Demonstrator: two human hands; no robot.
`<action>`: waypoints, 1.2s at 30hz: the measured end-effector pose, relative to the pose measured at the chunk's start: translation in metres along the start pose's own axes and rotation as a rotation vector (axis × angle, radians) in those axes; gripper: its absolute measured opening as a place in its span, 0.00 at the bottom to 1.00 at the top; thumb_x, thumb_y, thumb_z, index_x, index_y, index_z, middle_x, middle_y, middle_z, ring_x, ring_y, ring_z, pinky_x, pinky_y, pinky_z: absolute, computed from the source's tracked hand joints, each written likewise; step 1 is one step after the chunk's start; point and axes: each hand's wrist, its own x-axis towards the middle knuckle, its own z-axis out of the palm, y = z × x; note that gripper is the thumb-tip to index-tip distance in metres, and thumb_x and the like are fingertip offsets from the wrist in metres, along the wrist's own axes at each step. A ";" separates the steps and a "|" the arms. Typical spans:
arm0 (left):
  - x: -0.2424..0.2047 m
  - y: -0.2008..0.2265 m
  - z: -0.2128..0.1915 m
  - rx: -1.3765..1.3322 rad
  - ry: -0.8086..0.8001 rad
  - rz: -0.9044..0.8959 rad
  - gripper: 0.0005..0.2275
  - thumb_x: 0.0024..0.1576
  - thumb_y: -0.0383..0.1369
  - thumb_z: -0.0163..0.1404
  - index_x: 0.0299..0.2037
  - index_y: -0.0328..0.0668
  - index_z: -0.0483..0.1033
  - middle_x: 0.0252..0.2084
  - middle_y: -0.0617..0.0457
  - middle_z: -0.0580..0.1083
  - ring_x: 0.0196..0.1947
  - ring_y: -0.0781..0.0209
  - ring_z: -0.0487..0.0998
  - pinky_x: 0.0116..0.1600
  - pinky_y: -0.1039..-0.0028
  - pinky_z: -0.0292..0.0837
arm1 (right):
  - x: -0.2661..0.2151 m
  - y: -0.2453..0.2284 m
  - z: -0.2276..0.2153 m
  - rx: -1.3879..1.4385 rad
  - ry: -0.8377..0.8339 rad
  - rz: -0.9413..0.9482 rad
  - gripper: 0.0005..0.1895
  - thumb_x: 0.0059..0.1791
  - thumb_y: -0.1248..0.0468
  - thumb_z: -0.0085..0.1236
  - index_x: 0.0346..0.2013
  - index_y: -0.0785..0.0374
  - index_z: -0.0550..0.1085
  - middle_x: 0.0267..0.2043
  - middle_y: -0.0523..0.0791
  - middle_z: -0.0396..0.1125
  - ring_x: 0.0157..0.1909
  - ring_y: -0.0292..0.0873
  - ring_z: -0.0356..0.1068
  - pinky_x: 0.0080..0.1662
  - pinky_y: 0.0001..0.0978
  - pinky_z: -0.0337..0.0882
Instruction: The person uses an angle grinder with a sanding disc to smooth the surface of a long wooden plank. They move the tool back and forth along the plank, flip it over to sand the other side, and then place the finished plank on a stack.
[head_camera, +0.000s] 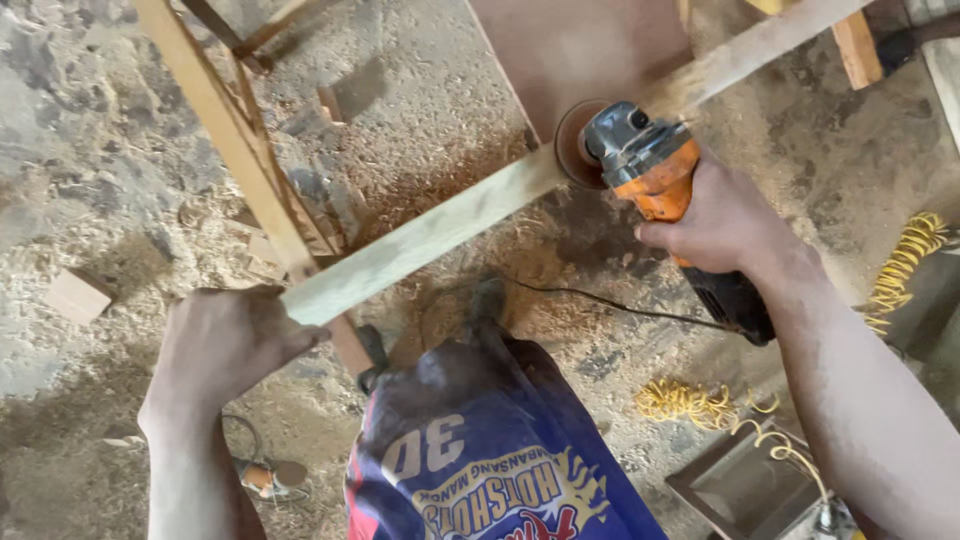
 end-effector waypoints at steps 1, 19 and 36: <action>0.004 0.006 0.006 0.023 0.098 0.068 0.22 0.46 0.51 0.66 0.43 0.44 0.85 0.22 0.52 0.79 0.18 0.64 0.78 0.28 0.71 0.75 | 0.008 0.012 -0.007 -0.018 0.022 -0.036 0.37 0.37 0.56 0.73 0.57 0.65 0.70 0.47 0.55 0.75 0.48 0.54 0.77 0.52 0.47 0.75; 0.008 0.011 0.063 0.108 0.275 -0.056 0.25 0.44 0.60 0.62 0.29 0.45 0.85 0.13 0.60 0.72 0.10 0.66 0.69 0.19 0.73 0.64 | 0.085 0.101 -0.056 0.213 0.173 0.089 0.30 0.40 0.59 0.72 0.54 0.63 0.74 0.46 0.50 0.73 0.43 0.47 0.76 0.46 0.41 0.75; -0.012 -0.074 0.017 -0.608 -0.188 -0.220 0.25 0.60 0.55 0.43 0.54 0.51 0.85 0.25 0.40 0.78 0.26 0.49 0.79 0.36 0.54 0.76 | -0.080 -0.135 0.098 0.278 0.008 -0.567 0.39 0.39 0.57 0.70 0.55 0.74 0.62 0.46 0.62 0.72 0.50 0.64 0.74 0.50 0.49 0.74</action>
